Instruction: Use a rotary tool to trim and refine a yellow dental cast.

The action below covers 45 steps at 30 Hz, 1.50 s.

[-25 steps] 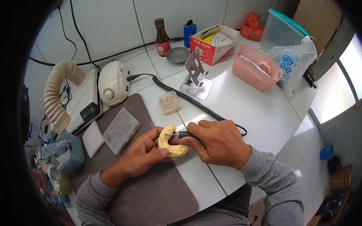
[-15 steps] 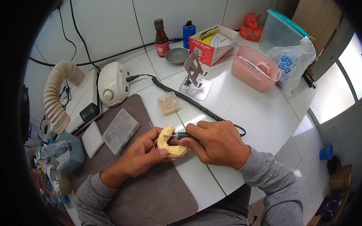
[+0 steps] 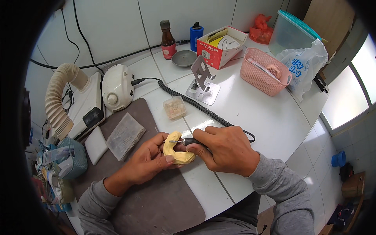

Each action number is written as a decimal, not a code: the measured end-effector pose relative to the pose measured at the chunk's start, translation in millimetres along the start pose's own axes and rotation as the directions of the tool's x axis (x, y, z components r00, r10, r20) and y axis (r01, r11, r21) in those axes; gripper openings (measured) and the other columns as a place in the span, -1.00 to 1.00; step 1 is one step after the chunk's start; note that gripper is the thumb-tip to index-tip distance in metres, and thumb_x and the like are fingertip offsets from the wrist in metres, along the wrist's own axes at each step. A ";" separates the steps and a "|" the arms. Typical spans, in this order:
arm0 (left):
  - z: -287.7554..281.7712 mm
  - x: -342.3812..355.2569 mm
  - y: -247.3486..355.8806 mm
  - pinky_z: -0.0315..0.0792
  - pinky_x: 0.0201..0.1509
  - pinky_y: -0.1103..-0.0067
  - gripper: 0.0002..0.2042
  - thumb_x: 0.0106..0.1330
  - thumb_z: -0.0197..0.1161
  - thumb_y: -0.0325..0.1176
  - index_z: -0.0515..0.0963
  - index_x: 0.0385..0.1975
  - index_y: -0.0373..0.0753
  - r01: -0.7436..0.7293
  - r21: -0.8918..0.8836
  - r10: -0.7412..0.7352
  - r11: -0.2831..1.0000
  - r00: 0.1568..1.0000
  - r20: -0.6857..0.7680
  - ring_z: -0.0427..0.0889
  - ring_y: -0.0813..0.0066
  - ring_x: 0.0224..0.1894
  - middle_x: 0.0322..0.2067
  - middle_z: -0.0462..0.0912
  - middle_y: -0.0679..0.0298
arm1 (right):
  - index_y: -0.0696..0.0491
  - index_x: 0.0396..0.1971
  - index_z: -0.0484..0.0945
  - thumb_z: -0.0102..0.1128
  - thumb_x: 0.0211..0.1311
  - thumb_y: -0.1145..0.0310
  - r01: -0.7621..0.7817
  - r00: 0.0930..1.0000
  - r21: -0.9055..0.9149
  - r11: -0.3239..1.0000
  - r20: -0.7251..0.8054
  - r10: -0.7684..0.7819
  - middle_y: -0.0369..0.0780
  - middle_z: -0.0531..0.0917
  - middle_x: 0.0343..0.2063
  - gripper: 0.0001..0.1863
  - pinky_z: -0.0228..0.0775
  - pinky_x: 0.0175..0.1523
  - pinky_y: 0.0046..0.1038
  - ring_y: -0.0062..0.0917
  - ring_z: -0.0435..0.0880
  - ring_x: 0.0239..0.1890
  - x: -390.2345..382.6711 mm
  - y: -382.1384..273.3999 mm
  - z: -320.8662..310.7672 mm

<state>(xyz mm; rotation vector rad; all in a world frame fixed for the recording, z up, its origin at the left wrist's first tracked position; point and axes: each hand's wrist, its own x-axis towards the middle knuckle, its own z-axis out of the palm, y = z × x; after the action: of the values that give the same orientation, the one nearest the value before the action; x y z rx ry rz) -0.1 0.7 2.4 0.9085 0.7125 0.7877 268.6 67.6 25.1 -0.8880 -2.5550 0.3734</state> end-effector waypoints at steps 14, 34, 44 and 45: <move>-0.8 0.1 -3.2 0.54 0.45 0.47 -0.47 0.68 0.26 -0.40 0.24 0.51 -0.36 -0.037 -0.029 0.038 0.999 0.999 0.016 0.62 0.44 0.37 0.39 0.56 0.14 | 0.03 -0.30 0.61 0.34 0.56 0.02 0.001 1.000 -0.005 1.000 -0.013 -0.001 -0.21 0.56 -0.60 -0.63 0.32 -0.54 -0.18 -0.21 0.58 -0.65 -0.2 0.6 1.4; -0.1 -0.5 -0.9 0.56 0.44 0.47 -0.49 0.67 0.27 -0.38 0.26 0.49 -0.34 -0.028 -0.008 0.028 1.000 1.000 0.012 0.62 0.44 0.36 0.39 0.56 0.15 | 0.02 -0.30 0.61 0.34 0.55 0.03 -0.009 1.000 -0.005 1.000 -0.015 0.009 -0.21 0.56 -0.59 -0.64 0.32 -0.54 -0.18 -0.21 0.59 -0.64 -0.2 -0.8 0.6; -1.1 0.0 -2.8 0.55 0.46 0.45 -0.49 0.68 0.25 -0.37 0.24 0.49 -0.33 -0.043 -0.031 0.044 0.999 0.999 0.014 0.61 0.43 0.37 0.40 0.56 0.12 | 0.04 -0.28 0.64 0.41 0.48 0.18 -0.061 0.998 0.014 0.998 -0.021 0.061 -0.17 0.55 -0.57 -0.75 0.31 -0.49 -0.16 -0.17 0.54 -0.62 -0.1 -6.6 -1.4; -1.3 0.2 -2.8 0.55 0.46 0.45 -0.49 0.68 0.25 -0.37 0.23 0.49 -0.33 -0.052 -0.027 0.052 0.998 0.999 0.014 0.61 0.42 0.37 0.40 0.56 0.11 | 0.04 -0.29 0.64 0.41 0.48 0.18 -0.067 0.997 0.015 0.998 -0.030 0.067 -0.17 0.55 -0.57 -0.75 0.31 -0.49 -0.16 -0.17 0.55 -0.62 0.0 -6.8 -1.3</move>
<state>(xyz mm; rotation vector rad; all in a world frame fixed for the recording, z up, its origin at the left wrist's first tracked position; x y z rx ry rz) -0.3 0.3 -0.6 0.9108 0.6667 0.8338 265.6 62.6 28.8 -0.9686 -2.4974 0.3937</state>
